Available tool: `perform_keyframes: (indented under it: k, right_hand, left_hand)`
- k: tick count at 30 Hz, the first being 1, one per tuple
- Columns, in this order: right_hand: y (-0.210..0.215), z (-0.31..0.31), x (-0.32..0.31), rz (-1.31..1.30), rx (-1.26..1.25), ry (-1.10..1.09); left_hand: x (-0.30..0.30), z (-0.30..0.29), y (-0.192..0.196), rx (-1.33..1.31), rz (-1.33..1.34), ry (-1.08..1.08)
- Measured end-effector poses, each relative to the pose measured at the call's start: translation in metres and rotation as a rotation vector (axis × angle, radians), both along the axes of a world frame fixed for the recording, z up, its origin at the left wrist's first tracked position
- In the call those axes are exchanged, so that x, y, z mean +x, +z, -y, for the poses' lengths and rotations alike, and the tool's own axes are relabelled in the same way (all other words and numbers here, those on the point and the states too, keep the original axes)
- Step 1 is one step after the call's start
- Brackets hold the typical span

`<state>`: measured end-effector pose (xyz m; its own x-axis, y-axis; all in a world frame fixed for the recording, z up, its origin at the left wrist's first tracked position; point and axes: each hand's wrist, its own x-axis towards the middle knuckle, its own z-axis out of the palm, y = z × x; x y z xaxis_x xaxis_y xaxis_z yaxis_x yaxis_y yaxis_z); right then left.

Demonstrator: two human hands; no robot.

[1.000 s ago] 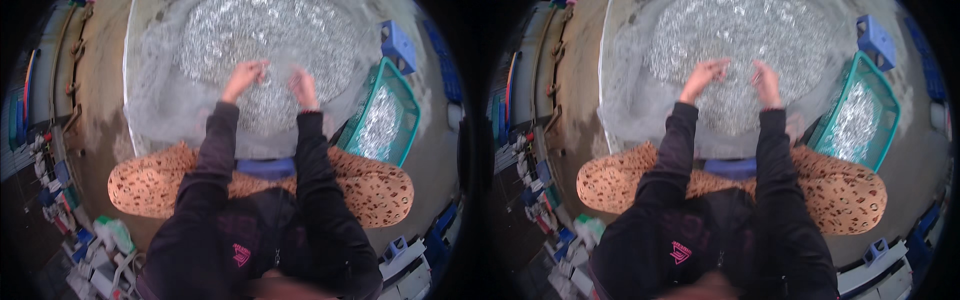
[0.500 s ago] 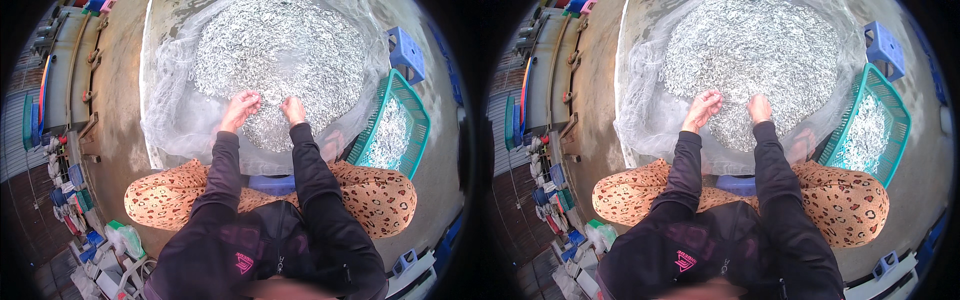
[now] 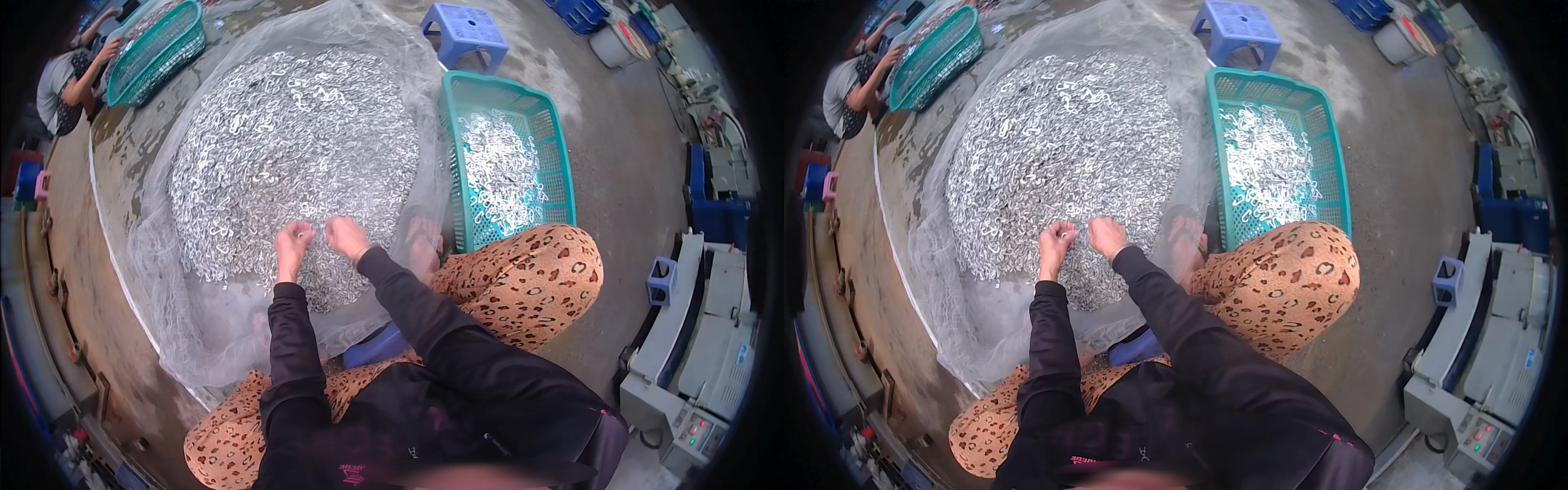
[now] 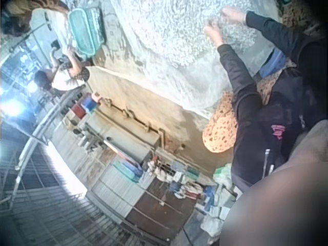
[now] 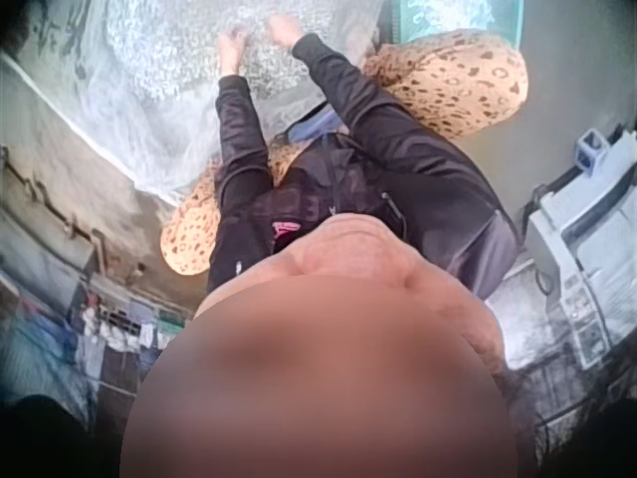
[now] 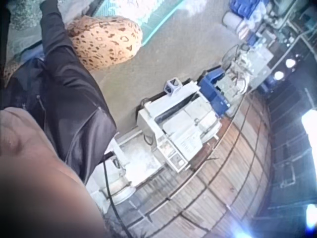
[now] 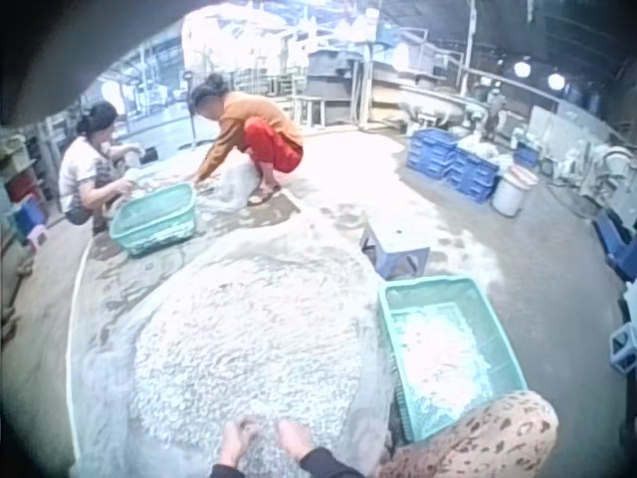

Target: The person sits cross-legged and repeatedly picks small silver fish from a large pile on a white sheet, handling them one at a time and placing them into a green basket. The person occasionally spreads the pile with both hands to access more fish.

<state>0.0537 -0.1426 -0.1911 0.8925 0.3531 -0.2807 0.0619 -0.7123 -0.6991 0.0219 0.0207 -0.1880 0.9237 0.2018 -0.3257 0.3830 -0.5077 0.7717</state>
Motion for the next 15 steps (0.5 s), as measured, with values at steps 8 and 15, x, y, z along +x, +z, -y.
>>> perform_keyframes:
  k: [8, 15]
  right_hand:
    - [-0.015, 0.01, 0.035, -0.068, 0.258, -0.01]
    - [-0.012, 0.01, 0.0, -0.047, -0.123, 0.169]
  left_hand:
    - [-0.018, -0.024, 0.043, -0.419, 0.036, 0.103]
    - [-0.031, -0.02, 0.055, -0.874, -0.05, 0.279]
